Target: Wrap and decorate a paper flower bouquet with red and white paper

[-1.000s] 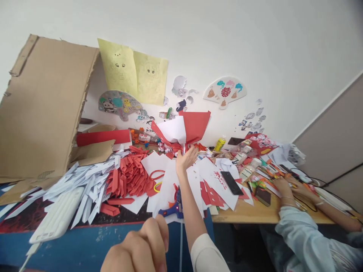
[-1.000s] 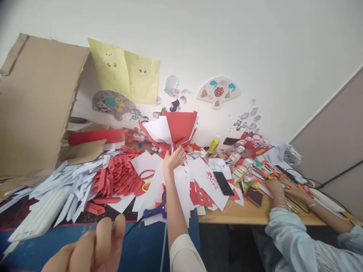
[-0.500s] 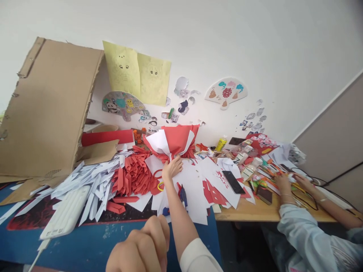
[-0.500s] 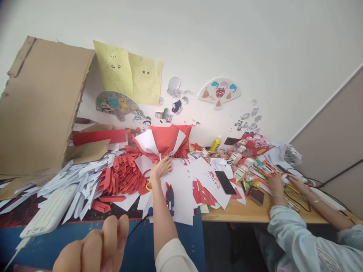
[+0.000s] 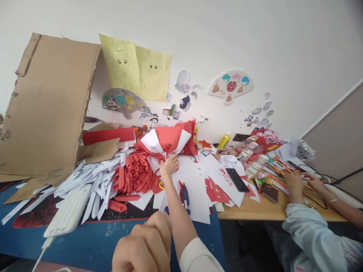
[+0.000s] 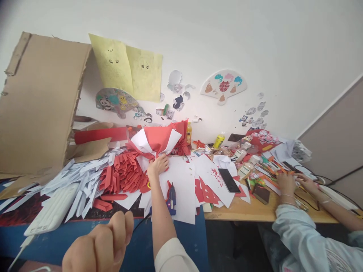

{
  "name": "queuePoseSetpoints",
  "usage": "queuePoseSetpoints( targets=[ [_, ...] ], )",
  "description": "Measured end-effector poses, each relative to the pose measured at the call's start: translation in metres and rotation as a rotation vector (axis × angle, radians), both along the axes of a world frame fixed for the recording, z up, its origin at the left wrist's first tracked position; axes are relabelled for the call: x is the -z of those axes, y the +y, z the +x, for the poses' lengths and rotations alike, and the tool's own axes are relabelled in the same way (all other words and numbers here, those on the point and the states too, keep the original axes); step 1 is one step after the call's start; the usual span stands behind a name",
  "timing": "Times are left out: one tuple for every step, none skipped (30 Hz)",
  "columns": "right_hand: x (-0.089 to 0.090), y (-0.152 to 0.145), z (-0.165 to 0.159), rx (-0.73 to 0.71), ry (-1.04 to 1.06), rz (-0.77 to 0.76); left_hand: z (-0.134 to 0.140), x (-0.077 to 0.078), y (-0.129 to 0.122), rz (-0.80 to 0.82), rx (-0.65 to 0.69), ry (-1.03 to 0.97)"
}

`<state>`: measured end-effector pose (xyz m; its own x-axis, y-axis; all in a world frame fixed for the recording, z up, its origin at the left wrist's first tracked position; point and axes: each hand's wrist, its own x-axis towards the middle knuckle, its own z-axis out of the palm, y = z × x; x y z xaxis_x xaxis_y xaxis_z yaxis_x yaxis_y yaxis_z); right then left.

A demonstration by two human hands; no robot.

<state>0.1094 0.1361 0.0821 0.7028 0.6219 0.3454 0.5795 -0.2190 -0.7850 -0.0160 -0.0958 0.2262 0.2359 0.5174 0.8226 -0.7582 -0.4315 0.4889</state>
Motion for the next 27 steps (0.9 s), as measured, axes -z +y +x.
queuePoseSetpoints(
  targets=[
    [0.0,-0.001,0.002,-0.003,0.002,-0.009,0.002,-0.001,0.0,-0.022,-0.006,0.01],
    [-0.001,-0.002,0.004,-0.01,0.003,-0.018,0.004,-0.001,-0.001,-0.044,-0.016,0.017],
    [-0.003,-0.003,0.006,-0.02,0.004,-0.027,0.006,-0.001,-0.001,-0.06,-0.025,0.02],
    [-0.006,-0.004,0.007,-0.032,0.003,-0.036,0.007,0.001,-0.001,-0.074,-0.031,0.029],
    [-0.009,-0.006,0.009,-0.047,0.001,-0.045,0.008,0.002,-0.001,-0.08,-0.035,0.039],
    [-0.012,-0.009,0.01,-0.064,-0.003,-0.054,0.01,0.005,-0.001,-0.083,-0.037,0.044],
    [-0.017,-0.012,0.01,-0.082,-0.009,-0.064,0.011,0.008,0.0,-0.077,-0.03,0.043],
    [-0.021,-0.017,0.011,-0.101,-0.016,-0.074,0.012,0.013,0.002,-0.07,-0.018,0.043],
    [-0.026,-0.023,0.012,-0.123,-0.025,-0.083,0.012,0.018,0.004,-0.066,-0.004,0.044],
    [-0.031,-0.031,0.013,-0.148,-0.035,-0.091,0.013,0.023,0.006,-0.065,0.009,0.049],
    [-0.036,-0.042,0.016,-0.181,-0.046,-0.094,0.013,0.028,0.009,-0.065,0.022,0.063],
    [-0.042,-0.055,0.021,-0.221,-0.057,-0.093,0.012,0.033,0.012,-0.063,0.028,0.092],
    [-0.047,-0.07,0.028,-0.285,-0.072,-0.084,0.011,0.038,0.016,-0.061,0.023,0.135],
    [-0.053,-0.087,0.038,-0.351,-0.077,-0.076,0.01,0.042,0.021,-0.054,0.009,0.194],
    [-0.058,-0.105,0.051,-0.404,-0.071,-0.069,0.009,0.045,0.026,-0.043,-0.011,0.261],
    [-0.061,-0.124,0.067,-0.414,-0.057,-0.067,0.008,0.048,0.032,-0.033,-0.039,0.331],
    [-0.063,-0.143,0.087,-0.384,-0.044,-0.067,0.008,0.05,0.037,-0.023,-0.069,0.396],
    [-0.062,-0.162,0.109,-0.315,-0.038,-0.049,0.008,0.053,0.043,-0.016,-0.102,0.454],
    [-0.058,-0.179,0.133,-0.178,-0.074,0.039,0.009,0.055,0.049,-0.011,-0.139,0.496],
    [-0.05,-0.194,0.157,-0.045,-0.125,0.122,0.01,0.058,0.055,-0.006,-0.179,0.529],
    [-0.039,-0.208,0.182,0.04,-0.18,0.143,0.012,0.061,0.062,-0.003,-0.221,0.563],
    [-0.026,-0.219,0.204,0.059,-0.222,0.109,0.014,0.064,0.068,-0.002,-0.267,0.609],
    [-0.011,-0.228,0.224,0.03,-0.214,0.046,0.017,0.068,0.075,0.002,-0.312,0.673],
    [0.005,-0.234,0.24,-0.028,-0.178,-0.036,0.019,0.071,0.084,0.019,-0.355,0.755],
    [0.02,-0.238,0.253,-0.092,-0.139,-0.125,0.021,0.075,0.093,0.051,-0.4,0.854],
    [0.033,-0.24,0.261,-0.128,-0.115,-0.177,0.023,0.078,0.104,0.096,-0.448,0.965],
    [0.045,-0.239,0.266,-0.17,-0.112,-0.203,0.024,0.081,0.115,0.16,-0.505,1.072]
  ],
)
